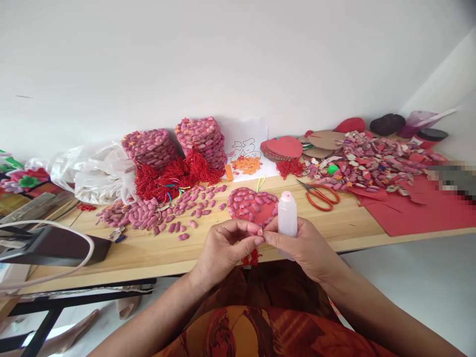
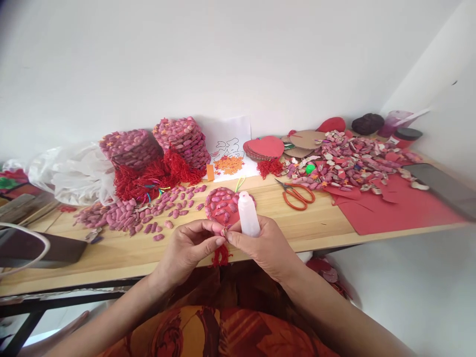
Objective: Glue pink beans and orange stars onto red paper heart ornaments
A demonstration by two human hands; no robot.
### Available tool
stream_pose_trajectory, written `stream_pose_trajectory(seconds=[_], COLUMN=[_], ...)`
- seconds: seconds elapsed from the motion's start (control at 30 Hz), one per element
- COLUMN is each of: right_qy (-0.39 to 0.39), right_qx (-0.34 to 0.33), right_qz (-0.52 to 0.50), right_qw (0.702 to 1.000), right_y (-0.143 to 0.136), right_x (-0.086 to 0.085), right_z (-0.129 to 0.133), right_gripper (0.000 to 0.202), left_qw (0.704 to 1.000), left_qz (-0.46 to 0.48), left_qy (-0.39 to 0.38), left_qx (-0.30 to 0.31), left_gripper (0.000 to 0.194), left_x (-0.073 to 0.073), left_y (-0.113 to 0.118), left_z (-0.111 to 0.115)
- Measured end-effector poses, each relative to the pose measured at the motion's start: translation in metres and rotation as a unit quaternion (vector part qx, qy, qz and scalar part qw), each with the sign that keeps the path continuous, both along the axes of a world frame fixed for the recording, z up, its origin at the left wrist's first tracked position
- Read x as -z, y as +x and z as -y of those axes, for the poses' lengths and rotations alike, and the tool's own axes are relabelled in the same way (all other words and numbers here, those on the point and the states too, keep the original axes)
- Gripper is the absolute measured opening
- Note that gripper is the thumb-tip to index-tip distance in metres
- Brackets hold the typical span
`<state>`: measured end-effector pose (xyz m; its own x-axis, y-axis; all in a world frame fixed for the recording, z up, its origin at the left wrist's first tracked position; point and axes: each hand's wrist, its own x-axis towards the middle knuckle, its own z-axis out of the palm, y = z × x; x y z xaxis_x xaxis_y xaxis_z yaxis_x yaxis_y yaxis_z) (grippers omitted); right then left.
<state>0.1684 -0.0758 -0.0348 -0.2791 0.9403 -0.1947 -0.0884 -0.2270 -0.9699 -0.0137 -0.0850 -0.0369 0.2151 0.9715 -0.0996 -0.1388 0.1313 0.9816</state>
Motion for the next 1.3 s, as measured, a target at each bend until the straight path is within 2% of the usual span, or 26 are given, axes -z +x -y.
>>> stream_pose_trajectory(seconds=[0.17, 0.37, 0.57, 0.7, 0.83, 1.03, 1.3], right_qy=[0.024, 0.061, 0.066, 0.080, 0.097, 0.119, 0.117], right_qx=[0.014, 0.028, 0.039, 0.072, 0.110, 0.124, 0.107], right_qz=[0.020, 0.060, 0.076, 0.116, 0.169, 0.230, 0.220], right_qw=[0.999, 0.996, 0.994, 0.987, 0.975, 0.958, 0.963], right_y=[0.007, 0.011, 0.015, 0.028, 0.043, 0.057, 0.063], right_x=[0.005, 0.006, 0.005, 0.001, -0.001, 0.007, 0.012], right_z=[-0.001, -0.002, -0.006, -0.011, -0.015, -0.017, -0.017], right_gripper=[0.026, 0.023, 0.022, 0.022, 0.022, 0.023, 0.024], left_qw=[0.999, 0.991, 0.978, 0.951, 0.915, 0.898, 0.843], left_qz=[-0.045, -0.129, -0.205, -0.308, -0.399, -0.435, -0.530], left_qy=[-0.012, 0.018, 0.028, 0.036, 0.045, 0.051, 0.058], left_qx=[-0.009, -0.010, -0.003, 0.010, 0.031, 0.048, 0.072], left_gripper=[0.019, 0.017, 0.023, 0.020, 0.012, 0.013, 0.012], left_x=[-0.002, -0.004, -0.013, -0.025, -0.035, -0.028, -0.029], left_y=[0.007, 0.012, 0.006, 0.000, 0.007, 0.021, 0.029], left_z=[-0.004, -0.004, -0.019, -0.034, -0.045, -0.061, -0.070])
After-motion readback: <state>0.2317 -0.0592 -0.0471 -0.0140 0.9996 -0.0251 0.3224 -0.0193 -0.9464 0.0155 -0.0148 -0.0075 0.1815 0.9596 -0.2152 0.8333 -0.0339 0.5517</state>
